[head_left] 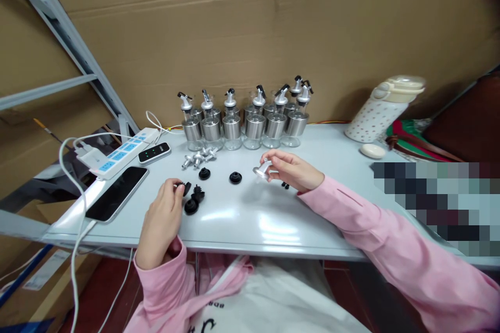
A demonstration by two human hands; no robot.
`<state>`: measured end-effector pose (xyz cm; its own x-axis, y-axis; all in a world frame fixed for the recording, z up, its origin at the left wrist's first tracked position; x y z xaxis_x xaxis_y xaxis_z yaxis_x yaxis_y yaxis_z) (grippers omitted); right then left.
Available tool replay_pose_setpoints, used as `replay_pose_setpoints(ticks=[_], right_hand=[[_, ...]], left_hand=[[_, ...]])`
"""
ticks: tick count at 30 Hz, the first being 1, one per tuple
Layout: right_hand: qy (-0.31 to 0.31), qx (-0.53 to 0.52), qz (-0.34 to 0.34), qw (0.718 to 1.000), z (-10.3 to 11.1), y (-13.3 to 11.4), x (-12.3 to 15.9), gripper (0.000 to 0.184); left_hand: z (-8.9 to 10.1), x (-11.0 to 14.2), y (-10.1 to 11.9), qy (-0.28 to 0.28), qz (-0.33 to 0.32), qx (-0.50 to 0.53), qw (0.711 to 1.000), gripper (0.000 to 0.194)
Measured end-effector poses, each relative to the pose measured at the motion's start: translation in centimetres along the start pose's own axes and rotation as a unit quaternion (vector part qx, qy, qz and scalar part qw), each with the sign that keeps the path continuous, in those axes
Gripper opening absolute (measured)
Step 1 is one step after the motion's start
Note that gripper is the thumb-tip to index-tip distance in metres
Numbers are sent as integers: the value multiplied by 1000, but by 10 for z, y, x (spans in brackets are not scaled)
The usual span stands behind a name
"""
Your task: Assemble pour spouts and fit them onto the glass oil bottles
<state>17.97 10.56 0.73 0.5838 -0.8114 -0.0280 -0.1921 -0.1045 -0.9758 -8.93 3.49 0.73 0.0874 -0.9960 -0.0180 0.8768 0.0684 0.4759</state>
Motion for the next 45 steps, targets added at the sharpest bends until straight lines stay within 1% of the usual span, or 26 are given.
replay_pose_setpoints(ticks=[1,2,3,7,9,11,13,17,19,22,27,29,33,36,39,40,41,43,44,45], right_hand=[[1,4,2,1000,0,0,0,42],[2,7,4,1000,0,-1,0,42],[3,11,3,1000,0,-1,0,41],[11,16,-3,1000,0,0,0,43],[12,20,-4,1000,0,0,0,43],[13,24,-4,1000,0,0,-1,43],[17,26,-6,999,0,1,-1,43],[24,31,-15,999,2,3,-2,44],[26,34,-17,999,2,4,-3,46],[26,38,-18,999,3,5,-3,46],[21,42,-18,999,2,5,-2,45],[20,42,-17,999,2,5,-2,44],[13,42,-9,999,3,4,-2,40],[21,41,-17,999,4,6,-2,37],[58,-2,-68,996,3,12,-3,35],[72,-29,-91,993,2,15,-3,32],[85,-58,-113,988,-1,18,-4,29],[100,-103,-141,980,-9,23,-8,24],[101,-115,-145,978,-13,25,-10,22],[99,-121,-146,977,-18,26,-13,21]], left_hand=[[1,-2,-1,18,-10,1,1000,34],[1,-4,-1,23,-25,9,999,34],[-1,-6,0,12,-44,22,999,34],[-11,-9,9,-84,-101,78,988,32],[-15,-8,14,-106,-123,86,983,30],[-16,-7,16,-113,-134,95,980,30],[-15,-6,16,-105,-123,106,981,32],[-4,-3,14,-42,-85,126,988,36],[0,-1,15,-25,-79,139,987,35],[2,3,18,-28,-88,153,984,33],[-3,9,27,-79,-125,135,980,34],[-6,7,28,-82,-128,116,982,35],[-10,-3,22,-66,-102,76,990,34],[-7,-5,11,-54,-82,50,994,33],[5,1,1,-15,-54,41,998,33],[8,4,-2,-13,-37,49,998,33],[9,6,-4,-25,-18,68,997,34],[6,10,-5,-84,6,134,987,35],[3,10,-4,-109,7,170,979,36],[-1,9,-1,-123,2,202,972,37]])
Point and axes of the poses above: each hand's wrist, its own x-axis away from the middle knuckle, its own z-axis out of the back of the hand, y = z × x, the point moved 4 cm from there along -x, towards the middle knuckle, and after that the axes turned 9 degrees about -y, right-handed, at the moved point
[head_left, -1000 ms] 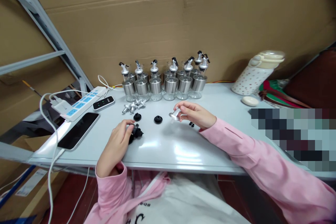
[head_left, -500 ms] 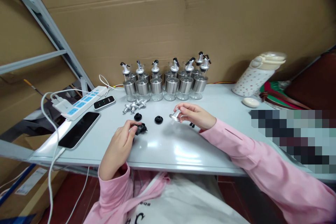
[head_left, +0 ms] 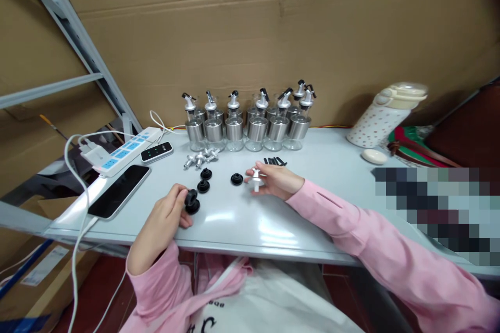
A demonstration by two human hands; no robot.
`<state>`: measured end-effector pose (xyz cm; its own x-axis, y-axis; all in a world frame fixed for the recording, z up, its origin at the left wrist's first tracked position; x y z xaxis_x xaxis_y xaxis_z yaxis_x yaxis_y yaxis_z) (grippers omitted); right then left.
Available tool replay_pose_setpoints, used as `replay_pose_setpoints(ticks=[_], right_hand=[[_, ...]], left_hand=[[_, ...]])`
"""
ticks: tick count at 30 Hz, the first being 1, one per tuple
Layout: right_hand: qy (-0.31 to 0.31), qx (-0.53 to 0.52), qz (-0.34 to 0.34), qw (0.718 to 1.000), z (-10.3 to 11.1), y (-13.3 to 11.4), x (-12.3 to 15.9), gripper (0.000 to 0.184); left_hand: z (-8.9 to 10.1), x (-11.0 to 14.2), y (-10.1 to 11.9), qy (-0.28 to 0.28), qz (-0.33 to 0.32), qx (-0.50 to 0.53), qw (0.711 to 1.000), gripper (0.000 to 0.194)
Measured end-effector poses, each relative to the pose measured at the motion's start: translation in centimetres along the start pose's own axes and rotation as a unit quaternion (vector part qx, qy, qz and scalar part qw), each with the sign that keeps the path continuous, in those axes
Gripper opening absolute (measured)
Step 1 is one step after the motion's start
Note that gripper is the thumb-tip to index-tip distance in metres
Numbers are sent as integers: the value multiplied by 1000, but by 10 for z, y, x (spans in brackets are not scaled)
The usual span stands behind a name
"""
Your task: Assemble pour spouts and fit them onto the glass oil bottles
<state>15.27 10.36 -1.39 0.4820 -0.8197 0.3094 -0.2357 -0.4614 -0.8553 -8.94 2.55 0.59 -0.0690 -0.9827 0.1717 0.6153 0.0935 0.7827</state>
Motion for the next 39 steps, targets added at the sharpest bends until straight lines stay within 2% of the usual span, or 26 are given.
replay_pose_setpoints(ticks=[5,8,10,14,16,18,21,23,25,30,35,39], right_hand=[[-34,-11,-20,999,-27,12,-12,22],[-56,-16,-31,998,-42,19,-14,23],[-72,0,-42,997,-47,21,-13,24],[-79,57,1,995,-36,9,-7,34],[-99,48,40,993,-25,-4,-1,40],[-135,35,73,988,-16,-17,7,41],[-174,54,115,976,-5,-33,18,34],[-210,71,124,967,-2,-38,23,29],[-251,80,131,956,-4,-39,27,25],[-317,90,147,933,-11,-39,32,17],[-322,99,162,928,-14,-41,36,18],[-320,118,170,924,-15,-41,38,18]], left_hand=[[-12,-17,3,30,-47,61,997,36],[-17,-22,5,1,-57,68,996,35],[-17,-21,8,0,-71,37,997,34],[-19,-16,20,75,-119,-31,990,29],[-30,-13,29,101,-165,20,981,25],[-47,-11,40,103,-224,104,963,22],[-69,-7,53,105,-280,214,930,18],[-77,-5,57,107,-300,260,912,16],[-79,-4,59,106,-312,282,901,17],[-76,-3,61,108,-318,280,899,15],[-73,-1,63,114,-305,291,900,19],[-77,-3,61,61,-284,263,920,21]])
Point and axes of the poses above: each hand's wrist, its own x-axis away from the middle knuckle, its own z-axis out of the back of the hand, y = z × x, the point moved 4 cm from there along -x, towards the middle knuckle, and after that the axes turned 9 degrees about -y, right-handed, at the moved point
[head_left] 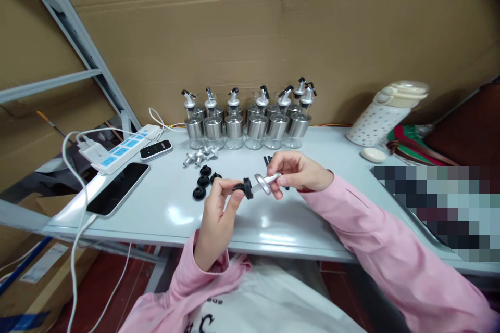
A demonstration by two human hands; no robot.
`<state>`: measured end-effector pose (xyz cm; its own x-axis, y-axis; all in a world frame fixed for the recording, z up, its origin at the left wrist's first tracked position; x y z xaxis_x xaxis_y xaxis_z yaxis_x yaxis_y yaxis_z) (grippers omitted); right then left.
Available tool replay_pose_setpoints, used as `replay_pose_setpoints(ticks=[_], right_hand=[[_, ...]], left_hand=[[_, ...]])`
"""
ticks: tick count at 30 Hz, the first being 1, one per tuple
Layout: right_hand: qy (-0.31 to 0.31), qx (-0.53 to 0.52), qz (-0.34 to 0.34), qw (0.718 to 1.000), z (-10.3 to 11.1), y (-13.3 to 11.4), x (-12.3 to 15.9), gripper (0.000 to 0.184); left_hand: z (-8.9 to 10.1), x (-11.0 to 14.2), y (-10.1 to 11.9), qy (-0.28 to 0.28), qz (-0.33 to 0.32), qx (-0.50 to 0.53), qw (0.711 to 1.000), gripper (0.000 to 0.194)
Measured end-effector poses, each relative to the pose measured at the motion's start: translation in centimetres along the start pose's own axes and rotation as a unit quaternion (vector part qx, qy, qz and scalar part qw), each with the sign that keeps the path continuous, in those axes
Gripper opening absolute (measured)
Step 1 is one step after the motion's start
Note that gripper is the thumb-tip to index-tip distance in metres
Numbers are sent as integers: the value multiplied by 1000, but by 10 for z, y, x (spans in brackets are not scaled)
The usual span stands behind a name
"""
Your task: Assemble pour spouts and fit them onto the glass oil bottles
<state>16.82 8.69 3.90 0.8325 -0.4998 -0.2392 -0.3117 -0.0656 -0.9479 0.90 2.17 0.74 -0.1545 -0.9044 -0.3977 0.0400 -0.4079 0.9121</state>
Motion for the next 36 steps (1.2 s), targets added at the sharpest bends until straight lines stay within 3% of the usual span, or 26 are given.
replay_pose_setpoints(ticks=[3,6,11,18,24,31,36], right_hand=[[5,5,-1,1000,-1,2,0,19],[14,18,1,1000,-1,4,0,20],[36,40,3,999,0,5,0,20],[37,78,24,996,-3,2,0,22],[31,72,0,997,-4,9,-1,22],[23,-6,-43,999,-17,29,-5,32],[42,28,-45,998,-21,28,-5,30]], left_hand=[[-2,0,-2,-36,-1,-28,999,25],[-2,1,-3,-36,-2,-31,999,26],[-5,2,-4,-18,21,28,999,24],[-14,4,1,-40,19,93,995,25],[-11,4,-2,-69,61,6,996,24],[-5,3,5,-57,41,-35,997,22],[3,-1,6,-95,41,-38,994,23]])
Point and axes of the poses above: each hand's wrist, its own x-axis away from the middle knuckle, its own z-axis out of the back of the hand, y = z × x, the point moved 4 cm from there along -x, towards the middle knuckle, and after that the axes turned 9 degrees about -y, right-handed, at the moved point
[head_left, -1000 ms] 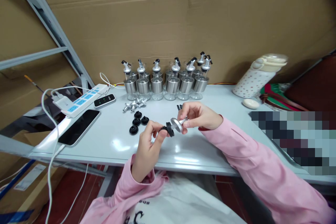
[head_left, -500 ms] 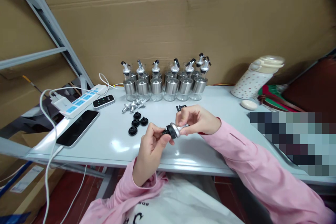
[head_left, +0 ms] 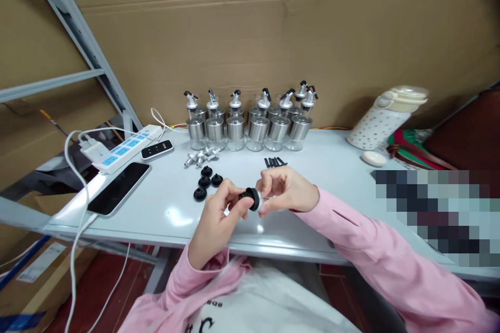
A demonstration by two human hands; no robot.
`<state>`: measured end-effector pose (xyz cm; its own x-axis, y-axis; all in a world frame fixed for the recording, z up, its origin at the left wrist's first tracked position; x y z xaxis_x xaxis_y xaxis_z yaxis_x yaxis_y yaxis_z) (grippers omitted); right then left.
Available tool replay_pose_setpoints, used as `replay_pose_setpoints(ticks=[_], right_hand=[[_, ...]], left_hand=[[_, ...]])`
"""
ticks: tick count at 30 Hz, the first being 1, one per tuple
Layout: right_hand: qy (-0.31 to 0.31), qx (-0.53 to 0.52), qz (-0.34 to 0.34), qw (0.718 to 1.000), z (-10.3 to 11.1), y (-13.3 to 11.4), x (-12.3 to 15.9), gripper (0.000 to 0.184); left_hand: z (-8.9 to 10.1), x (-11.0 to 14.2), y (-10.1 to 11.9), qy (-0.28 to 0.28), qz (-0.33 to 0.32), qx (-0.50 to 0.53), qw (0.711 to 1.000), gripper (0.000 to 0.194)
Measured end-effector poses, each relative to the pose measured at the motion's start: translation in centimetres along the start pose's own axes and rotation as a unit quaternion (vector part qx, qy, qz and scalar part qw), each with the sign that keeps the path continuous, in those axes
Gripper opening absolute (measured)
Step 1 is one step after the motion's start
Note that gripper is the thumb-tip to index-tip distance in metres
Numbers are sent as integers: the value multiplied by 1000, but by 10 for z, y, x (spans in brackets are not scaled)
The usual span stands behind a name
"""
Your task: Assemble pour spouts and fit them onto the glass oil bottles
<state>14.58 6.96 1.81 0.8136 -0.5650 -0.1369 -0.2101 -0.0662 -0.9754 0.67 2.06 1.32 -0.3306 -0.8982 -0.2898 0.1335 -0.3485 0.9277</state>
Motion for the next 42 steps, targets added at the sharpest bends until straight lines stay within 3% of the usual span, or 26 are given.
replay_pose_setpoints(ticks=[12,16,18,21,26,30,33,36,39,42], right_hand=[[32,55,46,997,18,-10,-2,25],[40,85,65,993,17,-16,0,22],[32,78,57,995,15,-17,1,25],[35,74,45,996,13,-16,1,34],[69,90,63,992,15,-13,-1,34],[68,160,92,981,13,-14,-1,36],[123,277,143,942,9,-20,2,46],[117,366,176,906,1,-23,4,33],[76,378,177,906,-4,-20,3,27],[75,372,168,910,-4,-18,4,27]], left_hand=[[5,1,1,24,-54,-8,998,15],[-2,0,-1,-27,-49,53,997,13],[-4,0,-2,-34,-43,75,996,23],[-3,0,-2,-28,-53,35,998,42],[-2,-2,2,-45,-62,-63,995,37],[1,-2,3,7,-81,-77,994,33],[3,0,-1,58,-71,-89,992,32],[5,1,-7,93,-42,-87,991,32],[6,1,-8,99,-39,-95,990,30],[5,1,-3,86,-65,-115,988,30]])
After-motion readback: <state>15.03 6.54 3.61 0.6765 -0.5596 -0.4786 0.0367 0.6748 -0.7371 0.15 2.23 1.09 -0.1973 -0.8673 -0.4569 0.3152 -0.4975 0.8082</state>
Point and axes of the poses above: each hand's wrist, its own x-axis away from the middle knuckle, its own z-axis out of the back of the hand, y = z × x, the point moved 4 cm from there along -x, towards the middle knuckle, and after that the axes turned 9 degrees about -y, right-handed, at the moved point
